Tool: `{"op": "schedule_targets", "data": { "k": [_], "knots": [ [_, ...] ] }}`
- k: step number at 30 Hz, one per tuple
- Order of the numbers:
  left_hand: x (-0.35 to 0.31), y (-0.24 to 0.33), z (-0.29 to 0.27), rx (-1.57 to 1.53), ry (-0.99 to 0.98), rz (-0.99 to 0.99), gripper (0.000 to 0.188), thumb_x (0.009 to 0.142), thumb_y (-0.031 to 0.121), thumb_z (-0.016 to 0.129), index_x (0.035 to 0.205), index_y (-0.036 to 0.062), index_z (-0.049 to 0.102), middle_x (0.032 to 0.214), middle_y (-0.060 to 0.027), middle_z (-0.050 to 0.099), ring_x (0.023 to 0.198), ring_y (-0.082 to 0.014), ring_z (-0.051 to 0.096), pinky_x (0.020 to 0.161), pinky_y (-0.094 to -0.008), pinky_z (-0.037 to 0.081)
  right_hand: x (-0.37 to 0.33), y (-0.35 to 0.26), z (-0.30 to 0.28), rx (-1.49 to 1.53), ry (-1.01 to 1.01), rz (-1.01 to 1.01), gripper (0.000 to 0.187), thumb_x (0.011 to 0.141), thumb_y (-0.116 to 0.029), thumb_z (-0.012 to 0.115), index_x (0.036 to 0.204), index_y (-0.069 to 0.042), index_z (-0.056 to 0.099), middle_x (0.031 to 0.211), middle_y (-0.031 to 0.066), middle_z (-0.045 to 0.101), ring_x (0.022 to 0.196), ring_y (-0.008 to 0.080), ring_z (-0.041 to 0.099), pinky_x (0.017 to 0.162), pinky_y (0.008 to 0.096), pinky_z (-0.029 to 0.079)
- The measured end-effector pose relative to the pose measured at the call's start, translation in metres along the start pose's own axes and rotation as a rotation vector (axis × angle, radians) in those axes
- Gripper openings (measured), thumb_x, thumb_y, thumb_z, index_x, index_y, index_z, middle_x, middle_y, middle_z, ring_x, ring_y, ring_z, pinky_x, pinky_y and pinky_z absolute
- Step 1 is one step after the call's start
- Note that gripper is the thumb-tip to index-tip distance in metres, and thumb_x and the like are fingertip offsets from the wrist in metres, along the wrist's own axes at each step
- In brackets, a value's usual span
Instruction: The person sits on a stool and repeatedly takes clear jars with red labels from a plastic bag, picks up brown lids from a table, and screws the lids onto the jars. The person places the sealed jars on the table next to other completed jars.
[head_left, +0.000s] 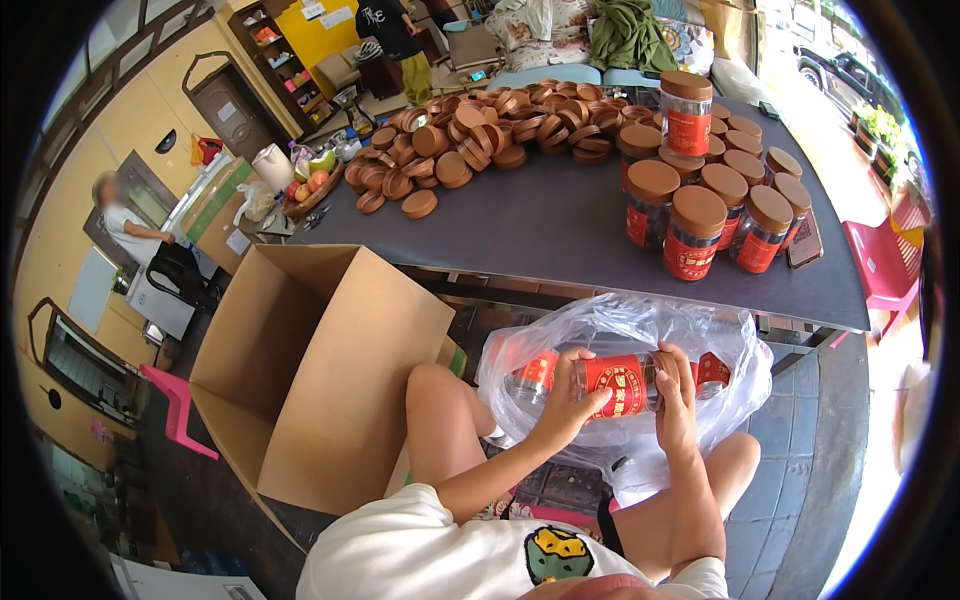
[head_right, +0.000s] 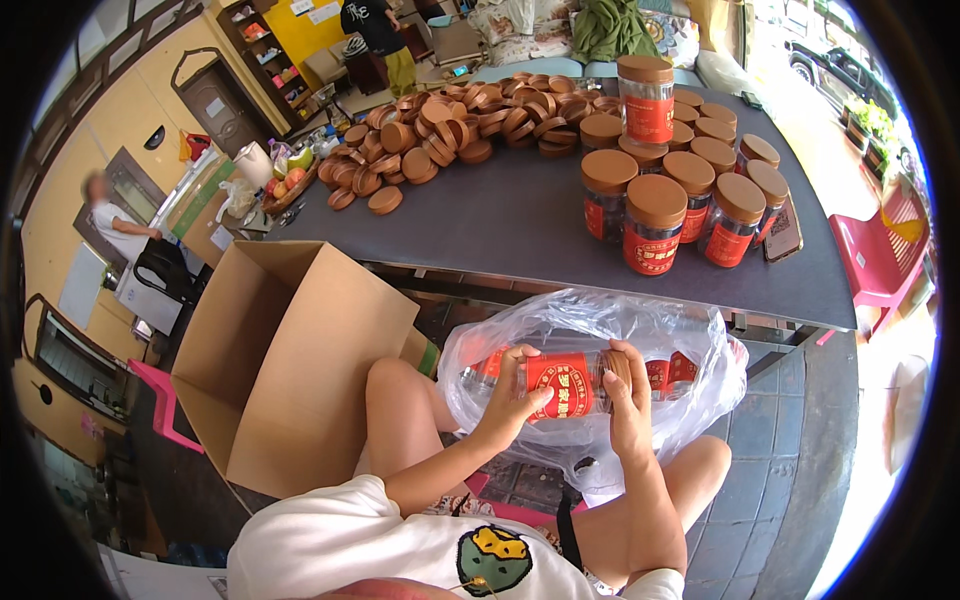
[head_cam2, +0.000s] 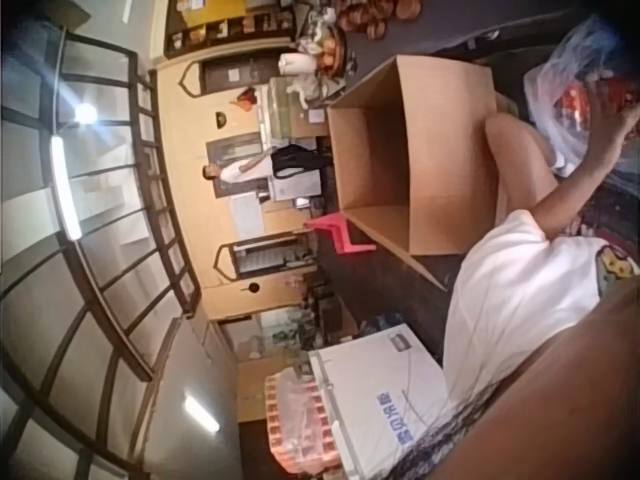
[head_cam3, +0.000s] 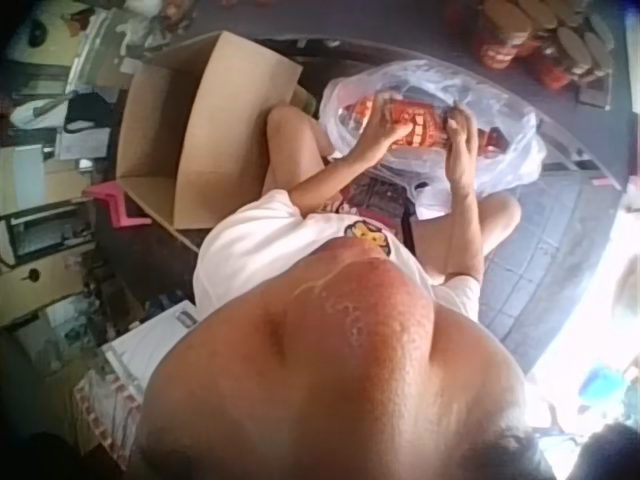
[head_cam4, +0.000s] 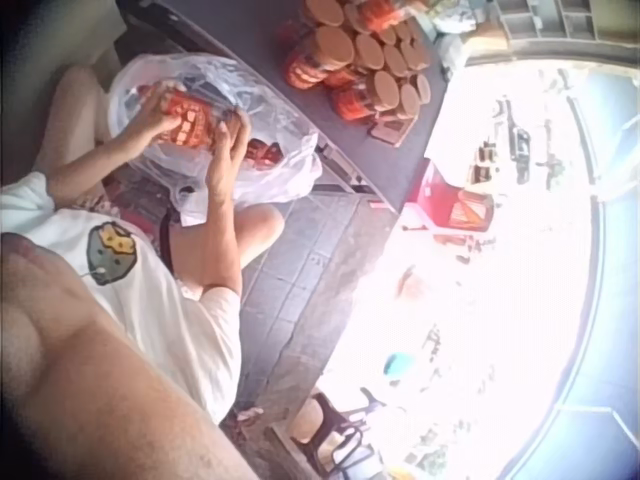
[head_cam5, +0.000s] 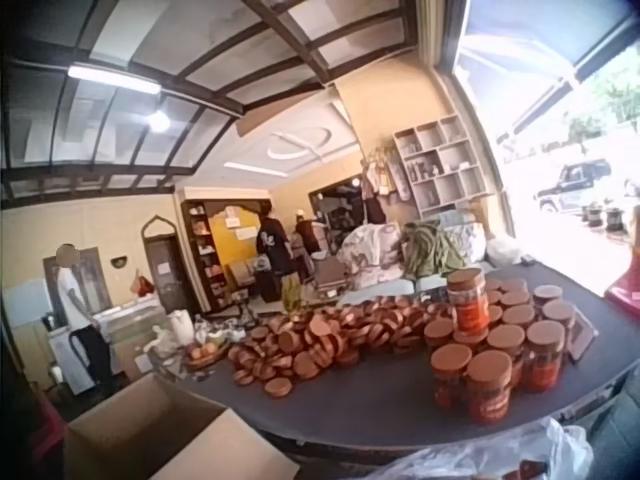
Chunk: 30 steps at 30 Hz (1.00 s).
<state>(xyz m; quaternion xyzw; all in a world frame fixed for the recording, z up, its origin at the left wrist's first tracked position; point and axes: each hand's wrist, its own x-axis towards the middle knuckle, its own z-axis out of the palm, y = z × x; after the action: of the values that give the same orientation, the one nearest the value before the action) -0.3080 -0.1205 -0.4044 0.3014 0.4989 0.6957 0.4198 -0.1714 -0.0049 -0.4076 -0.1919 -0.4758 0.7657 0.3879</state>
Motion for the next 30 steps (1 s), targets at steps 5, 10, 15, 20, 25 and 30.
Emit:
{"op": "schedule_targets", "data": {
  "k": [5,10,15,20,25,30],
  "knots": [
    [-0.003,-0.002,-0.004,-0.224,-0.016,-0.145,0.046,0.089,0.023,0.060,0.125,0.0144,0.033,0.112,-0.0034,0.050,0.090,-0.0080,0.058,0.055,-0.0195,0.046,-0.004,0.009,-0.003,-0.019,0.013,-0.167,0.047,0.087,-0.026,0.063,0.126,-0.005,0.047,0.123,0.0096,0.049,0.114,0.0181,0.047,0.100,0.0322,0.034],
    [-0.002,0.002,-0.006,-0.397,-0.003,-0.323,0.035,0.091,0.031,0.056,0.121,0.0229,0.042,0.111,0.0001,0.059,0.081,-0.0094,0.062,0.046,-0.0210,0.041,-0.003,0.003,-0.003,-0.445,-0.030,-0.471,0.049,0.085,-0.036,0.065,0.118,-0.003,0.051,0.124,0.0159,0.045,0.117,0.0271,0.044,0.101,0.0398,0.034],
    [-0.004,0.007,-0.011,-0.554,-0.036,-0.469,0.026,0.091,0.033,0.057,0.115,0.0234,0.051,0.107,0.0021,0.061,0.082,-0.0107,0.063,0.045,-0.0217,0.039,-0.005,0.008,-0.001,-0.549,-0.089,-0.618,0.051,0.081,-0.038,0.067,0.114,-0.003,0.052,0.120,0.0197,0.043,0.113,0.0320,0.044,0.097,0.0433,0.036],
    [0.005,0.007,-0.026,-0.501,-0.077,-0.594,0.031,0.089,0.040,0.059,0.114,0.0255,0.048,0.106,0.0026,0.061,0.077,-0.0079,0.062,0.042,-0.0178,0.034,-0.007,0.010,0.004,-0.632,-0.126,-0.658,0.046,0.081,-0.034,0.068,0.112,-0.005,0.052,0.120,0.0223,0.043,0.108,0.0343,0.047,0.092,0.0455,0.040],
    [0.003,-0.004,-0.038,-0.578,-0.074,-0.718,0.032,0.090,0.039,0.058,0.115,0.0231,0.046,0.105,0.0026,0.061,0.075,-0.0071,0.061,0.041,-0.0183,0.034,-0.008,0.007,0.002,-0.738,-0.228,-0.647,0.044,0.083,-0.032,0.064,0.114,-0.003,0.052,0.120,0.0242,0.045,0.108,0.0354,0.048,0.092,0.0447,0.041],
    [-0.006,-0.007,-0.021,-0.105,-0.033,-0.192,0.043,0.091,0.028,0.056,0.125,0.0150,0.032,0.109,-0.0053,0.052,0.088,-0.0099,0.058,0.057,-0.0237,0.046,-0.007,0.015,-0.001,-0.511,-0.122,-0.471,0.042,0.092,-0.031,0.049,0.118,0.002,0.045,0.120,0.0205,0.044,0.114,0.0301,0.043,0.099,0.0410,0.033]
  ]
}}
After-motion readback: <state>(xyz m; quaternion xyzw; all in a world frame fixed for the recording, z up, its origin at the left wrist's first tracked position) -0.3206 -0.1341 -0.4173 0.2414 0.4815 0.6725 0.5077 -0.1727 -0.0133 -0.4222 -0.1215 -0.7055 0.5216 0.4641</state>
